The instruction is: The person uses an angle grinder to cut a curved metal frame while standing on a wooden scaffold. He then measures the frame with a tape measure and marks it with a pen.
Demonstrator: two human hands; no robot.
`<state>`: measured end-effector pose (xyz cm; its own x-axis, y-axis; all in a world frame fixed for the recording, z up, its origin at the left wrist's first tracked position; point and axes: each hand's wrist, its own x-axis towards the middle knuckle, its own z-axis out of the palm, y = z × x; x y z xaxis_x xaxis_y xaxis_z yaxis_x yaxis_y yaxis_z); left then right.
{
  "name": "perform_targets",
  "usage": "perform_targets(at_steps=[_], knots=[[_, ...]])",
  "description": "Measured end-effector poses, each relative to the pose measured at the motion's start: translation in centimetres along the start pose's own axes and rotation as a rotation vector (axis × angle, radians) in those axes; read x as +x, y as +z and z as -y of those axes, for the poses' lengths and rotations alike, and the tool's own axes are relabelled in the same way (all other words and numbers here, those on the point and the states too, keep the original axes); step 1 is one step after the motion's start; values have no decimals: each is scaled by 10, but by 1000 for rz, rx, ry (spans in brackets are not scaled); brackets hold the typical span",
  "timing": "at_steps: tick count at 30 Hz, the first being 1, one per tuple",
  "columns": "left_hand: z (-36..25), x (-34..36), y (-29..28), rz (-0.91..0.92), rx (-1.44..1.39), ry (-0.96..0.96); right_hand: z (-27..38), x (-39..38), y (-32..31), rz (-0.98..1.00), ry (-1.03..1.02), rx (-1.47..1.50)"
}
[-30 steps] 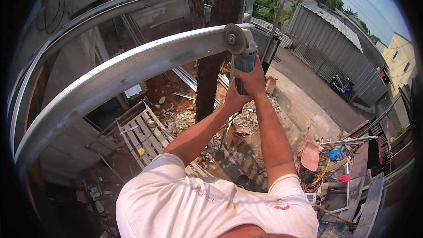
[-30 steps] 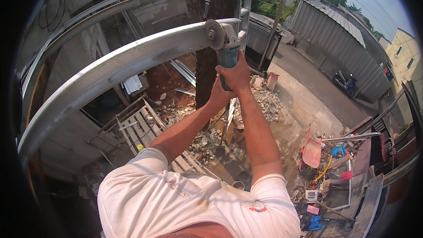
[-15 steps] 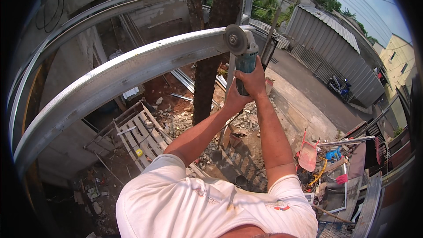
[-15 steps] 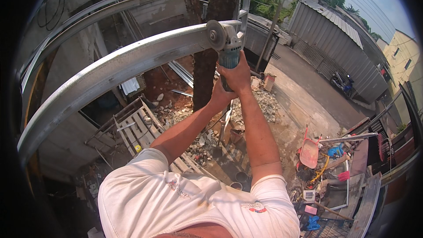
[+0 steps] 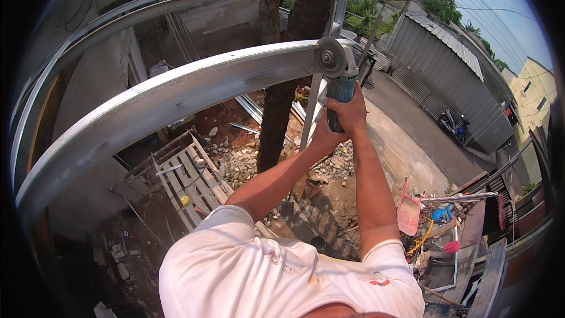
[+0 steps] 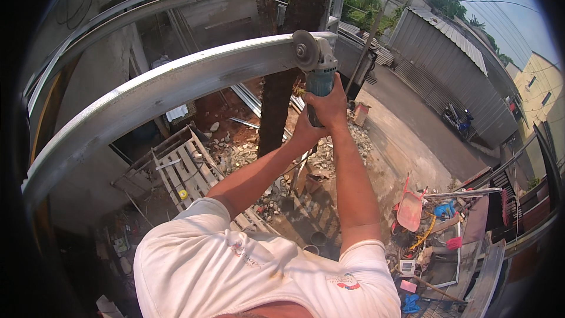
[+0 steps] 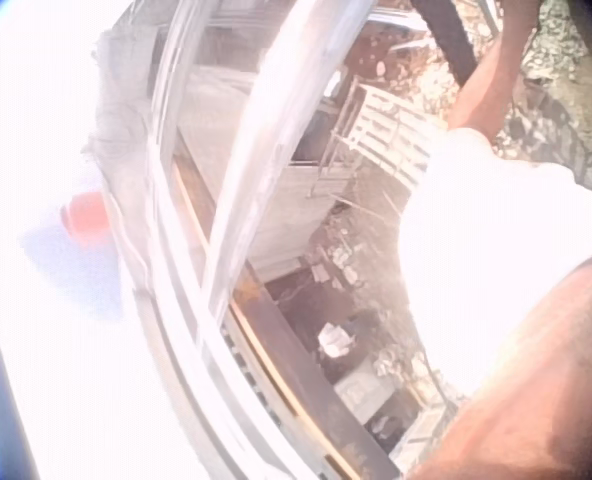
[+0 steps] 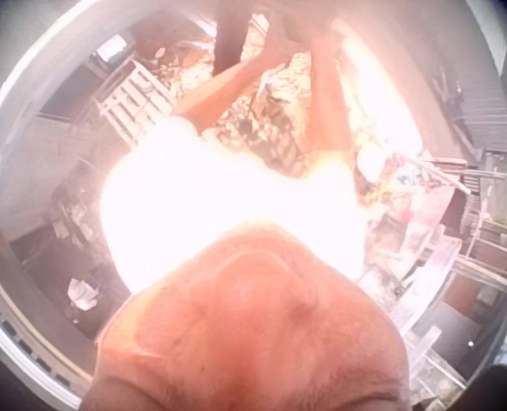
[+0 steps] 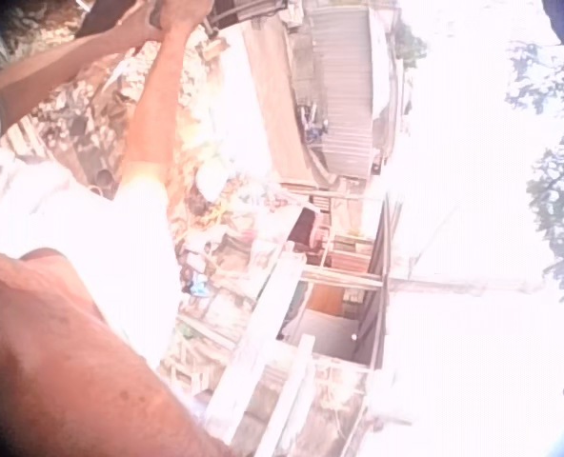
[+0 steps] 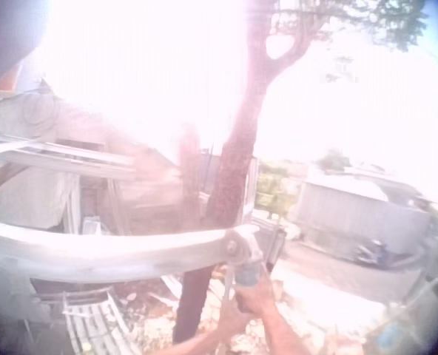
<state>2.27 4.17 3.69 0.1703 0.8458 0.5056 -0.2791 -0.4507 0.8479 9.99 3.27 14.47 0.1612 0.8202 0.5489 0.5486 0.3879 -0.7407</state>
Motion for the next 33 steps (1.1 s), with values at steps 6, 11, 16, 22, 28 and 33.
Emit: perform_targets(at_steps=[6,11,16,22,28,33], knots=[[-8,-4,9,-64,-61,-18,16,-2,-8,105,43,109],[-16,-6,21,-43,-72,-83,8,-1,-14,88,19,59],[-17,-3,32,-130,-58,-25,0,10,-25,112,2,19],[-31,1,23,-64,-99,-36,10,13,-20,72,-26,-65],[-34,1,32,-52,-241,-24,22,13,-28,119,41,-50],[-35,1,33,-75,-245,35,28,13,-26,144,17,23]])
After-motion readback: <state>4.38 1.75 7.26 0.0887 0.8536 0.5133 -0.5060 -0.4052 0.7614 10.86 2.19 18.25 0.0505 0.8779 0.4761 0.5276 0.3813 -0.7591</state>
